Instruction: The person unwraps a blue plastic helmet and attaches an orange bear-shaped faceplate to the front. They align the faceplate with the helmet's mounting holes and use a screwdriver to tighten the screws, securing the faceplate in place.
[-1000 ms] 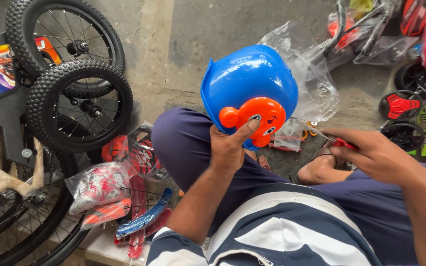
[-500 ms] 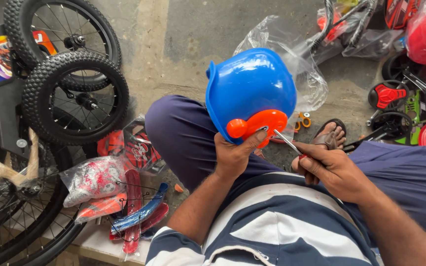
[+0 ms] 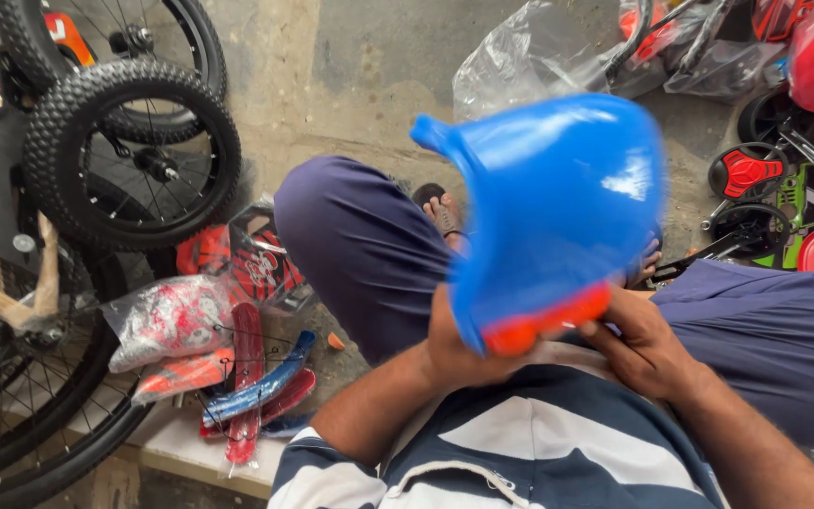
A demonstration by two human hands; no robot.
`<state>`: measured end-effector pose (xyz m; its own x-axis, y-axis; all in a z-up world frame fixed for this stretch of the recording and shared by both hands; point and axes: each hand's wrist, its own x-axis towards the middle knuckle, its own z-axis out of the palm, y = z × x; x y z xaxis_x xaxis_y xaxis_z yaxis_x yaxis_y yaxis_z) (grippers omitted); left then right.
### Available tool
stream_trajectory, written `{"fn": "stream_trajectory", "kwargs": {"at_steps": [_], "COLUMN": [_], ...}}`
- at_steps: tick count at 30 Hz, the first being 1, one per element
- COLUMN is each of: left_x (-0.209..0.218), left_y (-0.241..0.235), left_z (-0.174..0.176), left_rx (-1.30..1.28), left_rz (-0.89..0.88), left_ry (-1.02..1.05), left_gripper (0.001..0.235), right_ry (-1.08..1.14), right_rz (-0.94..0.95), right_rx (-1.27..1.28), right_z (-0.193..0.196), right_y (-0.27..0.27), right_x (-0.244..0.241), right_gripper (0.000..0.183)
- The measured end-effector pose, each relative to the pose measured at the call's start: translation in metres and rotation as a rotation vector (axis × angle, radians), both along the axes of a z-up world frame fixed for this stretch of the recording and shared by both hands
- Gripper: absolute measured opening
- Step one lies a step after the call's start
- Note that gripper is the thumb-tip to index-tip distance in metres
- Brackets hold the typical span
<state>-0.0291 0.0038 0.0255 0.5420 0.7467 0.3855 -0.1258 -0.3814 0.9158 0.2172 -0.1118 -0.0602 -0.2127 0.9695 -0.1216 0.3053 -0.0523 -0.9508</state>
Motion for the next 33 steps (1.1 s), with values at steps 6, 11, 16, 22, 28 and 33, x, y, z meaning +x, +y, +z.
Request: {"fn": "stream_trajectory", "kwargs": {"at_steps": [6, 11, 16, 22, 28, 33], "left_x": [-0.003, 0.000, 0.000, 0.002, 0.005, 0.005], "left_y": [0.000, -0.004, -0.003, -0.002, -0.003, -0.002], "left_z": [0.002, -0.004, -0.008, -0.012, -0.015, -0.015], "left_rx": [0.326, 0.378, 0.366, 0.354, 0.292, 0.250], "left_rz": [-0.002, 0.030, 0.033, 0.028, 0.029, 0.028], "left_ry": [0.017, -0.023, -0.020, -0.013, -0.019, -0.003], "left_gripper": [0.025, 0.019, 0.020, 0.020, 0.019, 0.018], "right_ry": [0.115, 0.064, 0.050, 0.037, 0.033, 0.030], "right_rz": [-0.077, -0.096, -0.111, -0.086, -0.056, -0.051], "right_rx": [0.152, 0.065, 0.002, -0.042, -0.052, -0.059], "right_z": [-0.038, -0.050, -0.051, -0.049, -0.052, -0.048], "right_y": [-0.023, -0.026, -0.005, 0.009, 0.015, 0.019], "right_x": [0.002, 0.008, 0.010, 0.013, 0.009, 0.017], "right_gripper": [0.024, 0.024, 0.025, 0.027, 0.030, 0.032]}}
